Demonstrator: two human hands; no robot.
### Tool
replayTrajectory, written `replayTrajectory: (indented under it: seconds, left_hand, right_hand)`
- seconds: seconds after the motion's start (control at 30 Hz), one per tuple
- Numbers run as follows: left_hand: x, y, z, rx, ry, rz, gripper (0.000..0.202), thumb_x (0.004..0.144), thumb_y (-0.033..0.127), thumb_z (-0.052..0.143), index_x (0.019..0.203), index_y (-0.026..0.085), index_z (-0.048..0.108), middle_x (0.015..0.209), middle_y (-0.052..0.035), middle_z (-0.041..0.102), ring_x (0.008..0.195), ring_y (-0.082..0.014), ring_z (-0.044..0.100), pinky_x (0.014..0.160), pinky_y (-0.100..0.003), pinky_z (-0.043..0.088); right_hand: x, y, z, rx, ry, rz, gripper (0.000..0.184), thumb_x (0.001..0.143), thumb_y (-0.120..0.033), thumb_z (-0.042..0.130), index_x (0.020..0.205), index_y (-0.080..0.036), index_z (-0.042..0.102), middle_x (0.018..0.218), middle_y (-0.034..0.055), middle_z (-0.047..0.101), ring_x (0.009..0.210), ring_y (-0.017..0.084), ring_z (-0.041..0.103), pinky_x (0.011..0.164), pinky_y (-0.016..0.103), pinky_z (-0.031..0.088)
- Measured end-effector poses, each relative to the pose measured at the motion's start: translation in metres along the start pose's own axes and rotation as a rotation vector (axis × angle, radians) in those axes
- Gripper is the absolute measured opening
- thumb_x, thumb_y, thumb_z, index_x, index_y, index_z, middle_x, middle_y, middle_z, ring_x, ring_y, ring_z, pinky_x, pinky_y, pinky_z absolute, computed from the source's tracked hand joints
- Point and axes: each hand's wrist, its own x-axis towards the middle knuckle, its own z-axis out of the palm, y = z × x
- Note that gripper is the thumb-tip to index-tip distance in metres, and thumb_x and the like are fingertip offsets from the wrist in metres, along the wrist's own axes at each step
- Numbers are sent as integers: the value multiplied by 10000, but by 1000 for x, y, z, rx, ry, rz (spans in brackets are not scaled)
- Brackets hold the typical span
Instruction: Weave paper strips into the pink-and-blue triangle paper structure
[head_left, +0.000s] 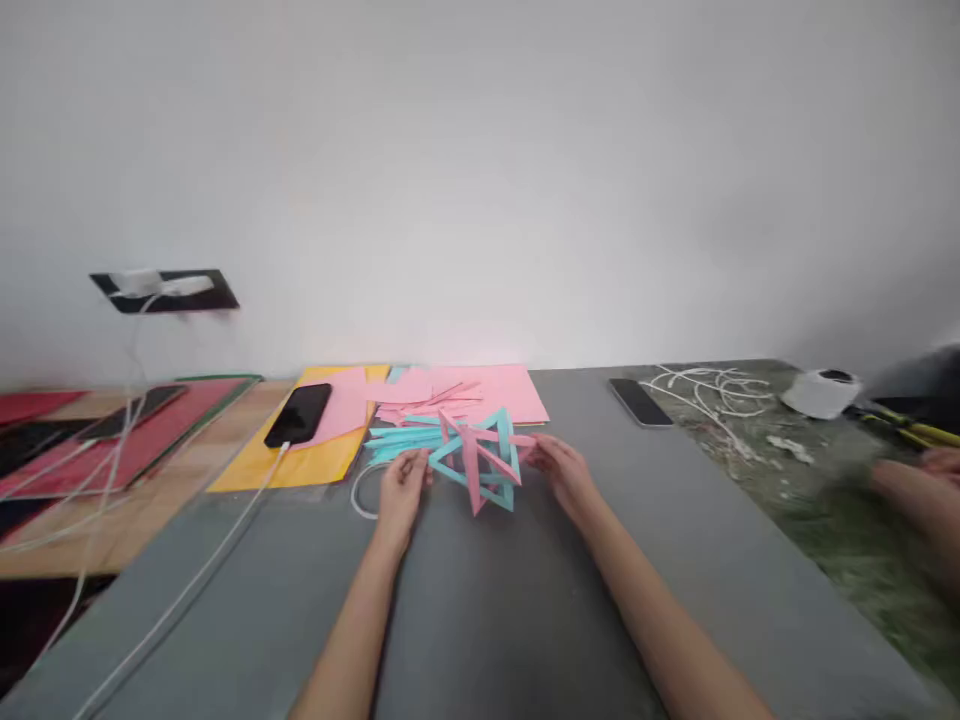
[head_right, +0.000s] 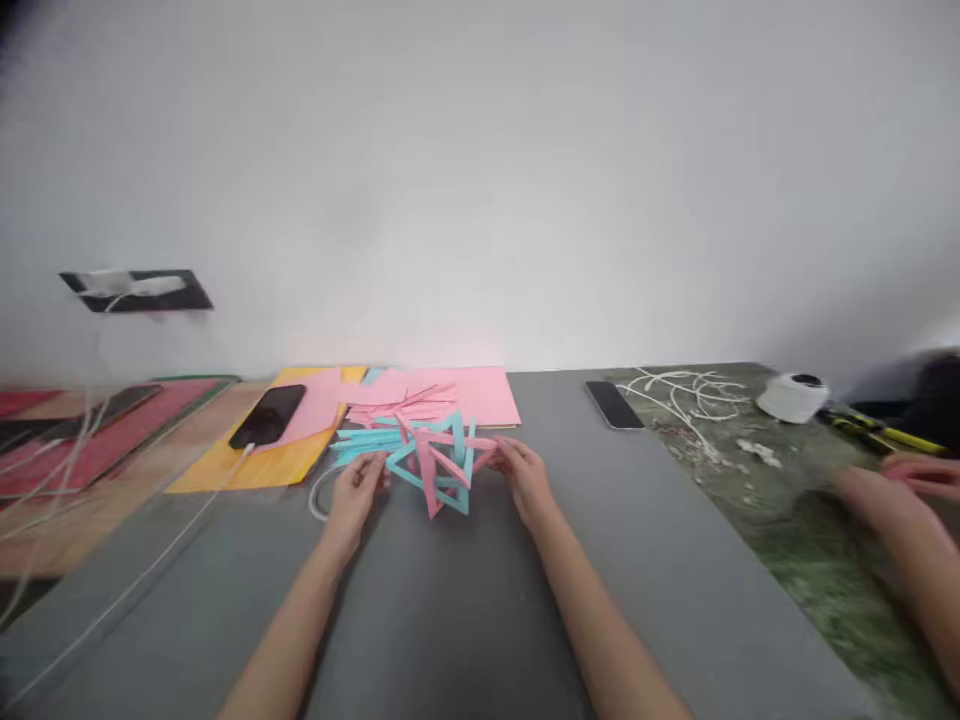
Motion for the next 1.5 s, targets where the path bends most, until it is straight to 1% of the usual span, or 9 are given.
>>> replayTrajectory:
  seconds: [0.57,0.8,0.9,1.07,1.13,1.23,1.3,1.4,1.5]
  left_hand:
    - [-3,4,1,-69,-5,11,331,682,480,614,659,166,515,495,71,488,379,-61,461,397,-179,341]
    - [-8,8,3,-13,-122,-6,307,690,444,624,624,168,507,485,40,546,407,-98,529,422,-201,405]
    - [-9,11,4,22,-128,61,276,696,425,614,764,157,614,717,-34,670,670,-157,637,645,-263,496]
    - [-3,14,-6,203,-203,151,387,795,473,441,856,170,673,979,-88,682,1055,-227,565,967,-361,368]
    - [3,13,-14,227,-104,162,423,795,501,406,830,167,664,969,-96,677,1048,-232,565,925,-354,401]
    - [10,15,-26,143,15,83,429,776,519,380,792,157,610,759,-67,660,680,-180,631,583,-280,478]
    - [9,20,-33,158,-60,-7,336,749,480,432,755,167,554,602,4,591,408,-108,514,371,-211,343]
    - [0,32,-44,332,-430,-179,185,694,314,500,815,175,508,515,73,523,283,-48,370,313,-166,233]
    - [-11,42,-53,446,-746,-316,393,567,143,561,934,214,437,584,108,538,301,-32,379,315,-147,273]
  right_hand:
    - [1,4,-8,-362,88,95,216,623,-352,651,640,-137,646,525,50,653,462,126,580,435,214,417]
    - [-34,-10,-19,-568,-20,237,190,605,-309,667,579,-129,611,445,35,605,330,121,535,305,189,296]
    - [-64,-6,-15,-678,-187,317,226,639,-361,619,684,-140,611,517,12,618,431,132,603,348,176,352]
    - [-124,11,11,-643,-393,387,331,685,-436,541,764,-123,612,746,57,661,438,84,578,341,158,337]
    - [-140,6,15,-642,-472,471,325,710,-437,524,727,-122,602,756,59,659,412,67,553,322,147,307]
    - [-131,-24,7,-691,-783,635,332,748,-432,533,740,-115,634,692,61,671,392,67,541,352,156,335]
    - [-98,-47,1,-707,-735,465,353,771,-448,521,809,-120,645,683,59,673,430,88,562,399,183,380]
    - [-34,-63,0,-730,-336,-54,275,769,-361,539,922,-156,639,836,72,675,649,125,605,548,224,454]
    - [8,-54,4,-777,-555,-54,372,676,-212,617,1047,-201,621,1057,73,641,904,181,596,749,297,478]
